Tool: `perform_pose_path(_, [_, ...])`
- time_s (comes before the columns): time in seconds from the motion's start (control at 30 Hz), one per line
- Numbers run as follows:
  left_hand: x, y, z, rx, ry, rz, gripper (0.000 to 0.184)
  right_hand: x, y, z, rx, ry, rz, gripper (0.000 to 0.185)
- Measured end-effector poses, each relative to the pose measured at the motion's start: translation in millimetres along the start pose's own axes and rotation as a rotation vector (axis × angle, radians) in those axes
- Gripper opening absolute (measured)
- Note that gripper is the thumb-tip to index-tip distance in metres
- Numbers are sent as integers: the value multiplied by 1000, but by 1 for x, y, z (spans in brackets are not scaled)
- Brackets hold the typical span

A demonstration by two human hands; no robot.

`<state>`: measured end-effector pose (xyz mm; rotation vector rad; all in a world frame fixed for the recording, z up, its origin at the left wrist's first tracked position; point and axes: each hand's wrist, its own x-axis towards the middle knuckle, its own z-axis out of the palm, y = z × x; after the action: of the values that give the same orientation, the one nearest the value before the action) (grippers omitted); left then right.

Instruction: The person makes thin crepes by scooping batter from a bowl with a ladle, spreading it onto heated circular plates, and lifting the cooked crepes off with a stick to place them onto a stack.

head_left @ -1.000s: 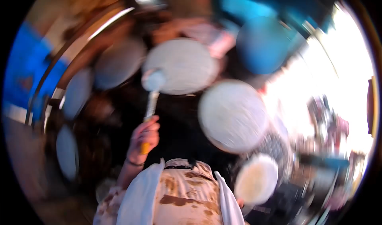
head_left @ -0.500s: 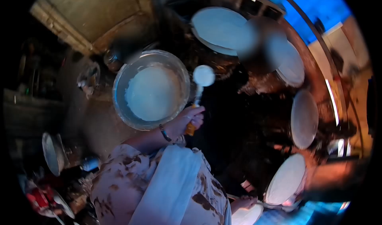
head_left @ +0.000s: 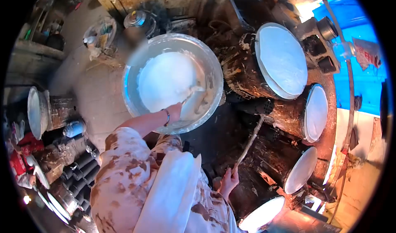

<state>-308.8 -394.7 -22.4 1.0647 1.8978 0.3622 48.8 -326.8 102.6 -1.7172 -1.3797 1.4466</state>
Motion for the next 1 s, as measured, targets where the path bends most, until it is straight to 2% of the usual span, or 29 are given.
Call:
perform_pose_path(0.07, [-21,12,16,-309,-122,-263,27,6,-17,15,-17,-83,-26,41])
perform_pose_path(0.13, [-46,-8,46,-1291,-361,-241,24,16,-20,25,-25,-164,-59,42])
perform_pose_path(0.17, [-54,-6,58,-1283,-354,-238,24,26,-10,27,-29,-279,-37,41])
perform_pose_path(0.2, [-61,-1,69,-1662,-453,-264,21,34,0,30,-31,-394,-17,40])
perform_pose_path(0.23, [-65,3,75,-2042,-552,-283,19,37,2,38,-19,-398,-24,40])
perform_pose_path(0.27, [-73,19,64,-2028,-543,-274,19,38,1,48,-139,-435,16,39])
perform_pose_path(0.3, [-81,36,52,-2339,-677,-263,16,40,2,55,-257,-470,51,38])
perform_pose_path(0.33, [-90,53,42,-2646,-826,-247,15,43,14,55,-241,-470,37,38])
perform_pose_path(0.4, [-104,71,33,-2608,-761,-183,13,48,37,53,-349,-589,-78,37])
perform_pose_path(0.43, [-110,75,31,-2569,-762,-102,15,31,1,53,-175,-610,114,35])
perform_pose_path(0.47, [-118,80,27,-2526,-758,-20,17,22,-15,48,-159,-618,103,35])
perform_pose_path(0.5, [-130,87,17,-2453,-655,-20,19,19,-27,43,-114,-636,124,35])
perform_pose_path(0.53, [-145,97,4,-2441,-639,-5,19,18,-34,40,-72,-657,144,35])
perform_pose_path(0.57, [-160,107,-8,-2238,-464,65,21,18,-38,39,-62,-669,132,35])
perform_pose_path(0.6, [-172,116,-21,-2026,-298,127,22,18,-41,38,-47,-685,7,36])
perform_pose_path(0.63, [-180,119,-32,-1894,-252,138,25,18,-45,38,-31,-698,-120,37])
perform_pose_path(0.67, [-189,123,-42,-1884,-237,151,25,20,-51,37,-22,-708,-135,37])
perform_pose_path(0.73, [-212,132,-66,-1801,-110,181,28,26,-67,40,-67,-709,-516,39])
perform_pose_path(0.8, [-234,136,-90,-1764,-37,224,32,21,-96,42,-60,-718,-565,39])
perform_pose_path(0.87, [-247,126,-106,-1671,87,386,35,23,-111,52,-54,-729,-611,39])
perform_pose_path(0.9, [-244,113,-108,-1678,79,473,36,25,-113,58,-10,-723,-624,39])
perform_pose_path(0.93, [-242,109,-111,-1672,94,477,36,26,-114,65,35,-715,-632,39])
perform_pose_path(1.0, [-235,102,-119,-1886,92,438,33,30,-120,81,49,-730,-601,39])
